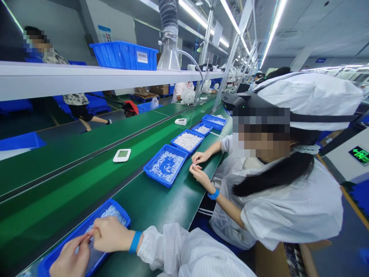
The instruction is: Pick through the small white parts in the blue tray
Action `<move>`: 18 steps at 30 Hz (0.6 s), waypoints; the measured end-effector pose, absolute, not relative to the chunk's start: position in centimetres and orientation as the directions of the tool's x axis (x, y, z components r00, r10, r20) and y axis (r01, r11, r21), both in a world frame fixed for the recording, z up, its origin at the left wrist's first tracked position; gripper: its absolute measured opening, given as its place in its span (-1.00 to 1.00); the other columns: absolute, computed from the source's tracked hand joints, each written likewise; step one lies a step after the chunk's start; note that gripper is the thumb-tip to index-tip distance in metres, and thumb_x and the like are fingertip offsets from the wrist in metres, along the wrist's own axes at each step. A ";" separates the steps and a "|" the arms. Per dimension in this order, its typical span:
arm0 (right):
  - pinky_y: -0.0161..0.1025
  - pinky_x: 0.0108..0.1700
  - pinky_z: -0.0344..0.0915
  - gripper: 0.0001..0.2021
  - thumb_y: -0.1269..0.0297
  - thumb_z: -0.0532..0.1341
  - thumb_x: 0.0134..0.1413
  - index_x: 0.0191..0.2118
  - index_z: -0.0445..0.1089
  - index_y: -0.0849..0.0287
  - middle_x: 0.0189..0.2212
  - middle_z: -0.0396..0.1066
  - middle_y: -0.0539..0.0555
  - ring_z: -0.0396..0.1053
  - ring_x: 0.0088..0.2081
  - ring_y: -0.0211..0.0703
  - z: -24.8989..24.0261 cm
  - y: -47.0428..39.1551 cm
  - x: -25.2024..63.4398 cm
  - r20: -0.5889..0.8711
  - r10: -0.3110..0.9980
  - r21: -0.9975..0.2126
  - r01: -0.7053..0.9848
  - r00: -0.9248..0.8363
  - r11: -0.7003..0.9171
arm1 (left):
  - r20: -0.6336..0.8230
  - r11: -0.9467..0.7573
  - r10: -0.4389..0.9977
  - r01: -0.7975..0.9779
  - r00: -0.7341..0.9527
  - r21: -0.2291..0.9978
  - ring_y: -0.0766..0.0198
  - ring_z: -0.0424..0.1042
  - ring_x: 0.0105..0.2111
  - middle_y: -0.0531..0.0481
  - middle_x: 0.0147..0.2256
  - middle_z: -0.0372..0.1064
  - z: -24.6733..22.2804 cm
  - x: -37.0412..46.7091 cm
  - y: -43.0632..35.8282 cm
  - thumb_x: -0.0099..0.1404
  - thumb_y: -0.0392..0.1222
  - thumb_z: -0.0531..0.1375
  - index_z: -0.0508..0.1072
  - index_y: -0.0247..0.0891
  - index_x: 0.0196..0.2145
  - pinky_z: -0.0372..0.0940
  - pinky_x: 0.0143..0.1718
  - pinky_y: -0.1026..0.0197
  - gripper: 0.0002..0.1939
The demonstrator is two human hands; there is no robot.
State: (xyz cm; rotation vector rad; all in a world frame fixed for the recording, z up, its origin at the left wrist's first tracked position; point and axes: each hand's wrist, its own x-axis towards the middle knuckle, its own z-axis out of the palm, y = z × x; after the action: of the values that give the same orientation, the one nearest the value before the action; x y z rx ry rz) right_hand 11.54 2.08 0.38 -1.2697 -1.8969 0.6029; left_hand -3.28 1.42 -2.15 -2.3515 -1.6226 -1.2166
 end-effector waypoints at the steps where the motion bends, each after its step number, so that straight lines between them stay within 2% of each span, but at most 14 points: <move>1: -0.41 -0.47 0.09 -0.84 0.44 0.08 -0.01 -0.52 0.08 0.15 -0.58 0.23 -0.06 0.23 -0.50 -0.30 0.4 2.1 11.6 0.305 0.926 -0.744 0.551 -0.224 0.378 | 0.609 -0.460 0.778 0.802 0.157 0.381 0.19 0.44 -0.35 -0.03 -0.33 0.45 -2.1 -3.3 1.4 0.25 -0.10 0.00 0.41 -0.19 -0.33 0.31 -0.33 0.20 -0.77; 9: -0.44 -0.56 0.01 -0.83 0.35 0.16 0.07 -0.51 0.26 0.21 -0.64 0.18 -0.10 0.14 -0.56 -0.37 -0.8 3.5 11.8 0.107 0.960 -0.928 0.320 -0.257 0.189 | 0.553 -0.399 0.827 0.796 0.099 0.454 0.19 0.46 -0.38 -0.03 -0.31 0.47 -2.2 -3.8 1.6 0.23 -0.05 0.02 0.45 -0.18 -0.35 0.32 -0.37 0.22 -0.74; 13: -0.43 -0.57 -0.03 -0.76 0.25 0.14 0.13 -0.51 0.22 0.22 -0.64 0.10 -0.11 0.04 -0.58 -0.39 -1.2 4.0 11.7 0.107 0.961 -0.979 0.141 -0.254 0.146 | 0.557 -0.391 0.828 0.775 0.060 0.497 0.20 0.47 -0.37 -0.05 -0.32 0.49 -1.9 -3.4 1.8 0.25 -0.02 0.05 0.47 -0.21 -0.33 0.33 -0.33 0.22 -0.73; 18: -0.39 -0.54 -0.05 -0.64 0.09 0.12 0.16 -0.55 0.13 0.20 -0.64 0.02 -0.12 -0.02 -0.55 -0.37 -0.7 3.9 11.7 0.145 0.967 -0.984 0.071 -0.211 0.163 | 0.600 -0.467 0.795 0.719 0.087 0.514 0.18 0.46 -0.28 -0.08 -0.30 0.50 -1.0 -2.8 1.7 0.29 -0.06 0.05 0.48 -0.23 -0.28 0.32 -0.18 0.16 -0.73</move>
State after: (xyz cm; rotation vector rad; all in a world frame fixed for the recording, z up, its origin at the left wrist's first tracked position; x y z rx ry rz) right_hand 11.66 3.89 -0.66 -1.0506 -1.4954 1.1961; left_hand -2.76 1.75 -1.04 -2.3776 -1.6625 -1.4154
